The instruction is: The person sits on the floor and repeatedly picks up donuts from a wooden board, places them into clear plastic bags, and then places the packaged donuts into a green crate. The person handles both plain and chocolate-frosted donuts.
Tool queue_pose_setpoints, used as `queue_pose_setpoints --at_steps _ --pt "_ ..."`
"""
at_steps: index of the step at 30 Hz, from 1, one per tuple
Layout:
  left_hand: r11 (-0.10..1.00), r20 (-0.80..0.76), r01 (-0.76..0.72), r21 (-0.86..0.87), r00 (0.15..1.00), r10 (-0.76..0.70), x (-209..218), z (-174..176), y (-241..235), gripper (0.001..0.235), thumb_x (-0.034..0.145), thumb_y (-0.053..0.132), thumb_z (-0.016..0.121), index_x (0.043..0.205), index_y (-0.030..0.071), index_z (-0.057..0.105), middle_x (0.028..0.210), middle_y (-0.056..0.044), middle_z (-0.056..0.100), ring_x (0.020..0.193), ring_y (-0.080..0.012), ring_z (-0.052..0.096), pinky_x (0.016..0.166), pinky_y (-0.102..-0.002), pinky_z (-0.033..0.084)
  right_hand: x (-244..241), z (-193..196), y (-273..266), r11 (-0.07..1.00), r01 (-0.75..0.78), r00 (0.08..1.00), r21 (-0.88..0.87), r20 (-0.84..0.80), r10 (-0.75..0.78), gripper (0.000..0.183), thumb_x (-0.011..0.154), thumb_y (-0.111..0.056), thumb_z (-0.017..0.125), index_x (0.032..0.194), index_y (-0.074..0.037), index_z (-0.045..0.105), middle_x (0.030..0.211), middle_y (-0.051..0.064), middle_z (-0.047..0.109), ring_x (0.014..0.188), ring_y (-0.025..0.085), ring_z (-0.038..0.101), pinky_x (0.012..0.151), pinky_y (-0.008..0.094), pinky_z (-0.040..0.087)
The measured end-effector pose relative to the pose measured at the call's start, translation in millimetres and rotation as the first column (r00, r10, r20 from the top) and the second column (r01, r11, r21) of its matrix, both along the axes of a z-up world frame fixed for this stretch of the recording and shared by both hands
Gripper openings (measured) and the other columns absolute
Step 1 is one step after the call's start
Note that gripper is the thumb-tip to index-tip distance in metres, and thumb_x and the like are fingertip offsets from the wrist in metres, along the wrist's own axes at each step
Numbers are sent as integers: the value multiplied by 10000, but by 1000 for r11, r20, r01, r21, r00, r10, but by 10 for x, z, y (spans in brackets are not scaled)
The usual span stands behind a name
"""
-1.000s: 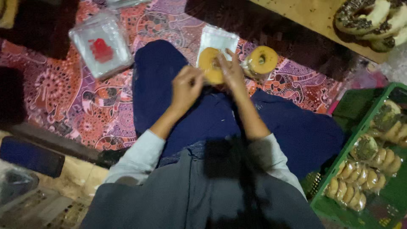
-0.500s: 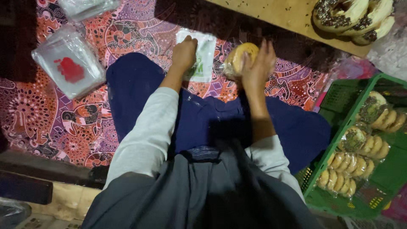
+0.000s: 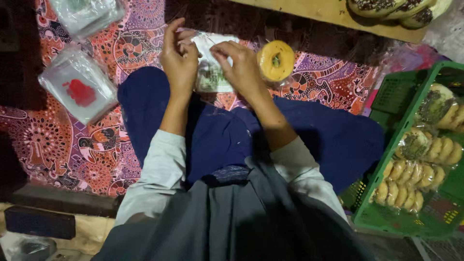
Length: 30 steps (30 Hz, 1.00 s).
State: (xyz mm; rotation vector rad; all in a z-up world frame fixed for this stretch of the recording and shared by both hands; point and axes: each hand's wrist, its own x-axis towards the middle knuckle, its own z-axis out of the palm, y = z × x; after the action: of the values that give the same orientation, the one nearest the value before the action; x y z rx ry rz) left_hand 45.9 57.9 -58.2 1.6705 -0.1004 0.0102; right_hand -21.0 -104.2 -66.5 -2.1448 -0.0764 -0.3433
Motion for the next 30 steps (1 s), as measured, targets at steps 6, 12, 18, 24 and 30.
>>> queue_pose_setpoints --at_steps 6,12,18,24,30 --pt "993 92 35 109 995 -45 37 -6 -117 156 878 -117 652 976 -1 686 1061 -78 708 716 -94 612 602 -228 478 17 660 -96 978 160 987 -130 21 -159 181 940 -48 744 1121 -47 741 1063 133 725 1015 334 668 908 427 508" --pt "994 97 -67 81 994 59 -98 232 -416 107 953 -43 692 1034 25 677 966 -43 726 774 -82 734 685 -230 572 -260 1061 -125 992 123 992 -42 1 -123 332 1028 -90 691 1356 -94 639 1351 143 647 1270 294 652 1069 382 545" --pt "921 467 368 131 796 -385 -376 563 -639 327 930 26 739 1205 175 642 1272 -68 705 1102 -215 735 1009 -307 566 -27 792 -543 994 8 997 105 -82 1 573 1129 -220 567 1650 -109 359 1656 197 363 1490 327 513 1209 392 515" --pt "384 -306 -114 -916 818 -487 305 294 -951 476 966 34 573 1420 172 536 1313 -145 674 1133 -264 708 1063 -485 488 133 647 -735 948 -150 987 -280 14 161 589 994 -212 745 1530 -110 524 1618 220 400 1484 409 456 1191 445 481" --pt "202 -170 -86 -976 877 -450 918 -79 -994 324 912 -73 595 1172 120 584 1052 -65 667 957 -214 678 1174 -661 488 808 598 -1819 952 77 996 -297 -16 -86 328 903 -250 855 1112 -43 710 1007 139 741 893 265 713 791 372 579"
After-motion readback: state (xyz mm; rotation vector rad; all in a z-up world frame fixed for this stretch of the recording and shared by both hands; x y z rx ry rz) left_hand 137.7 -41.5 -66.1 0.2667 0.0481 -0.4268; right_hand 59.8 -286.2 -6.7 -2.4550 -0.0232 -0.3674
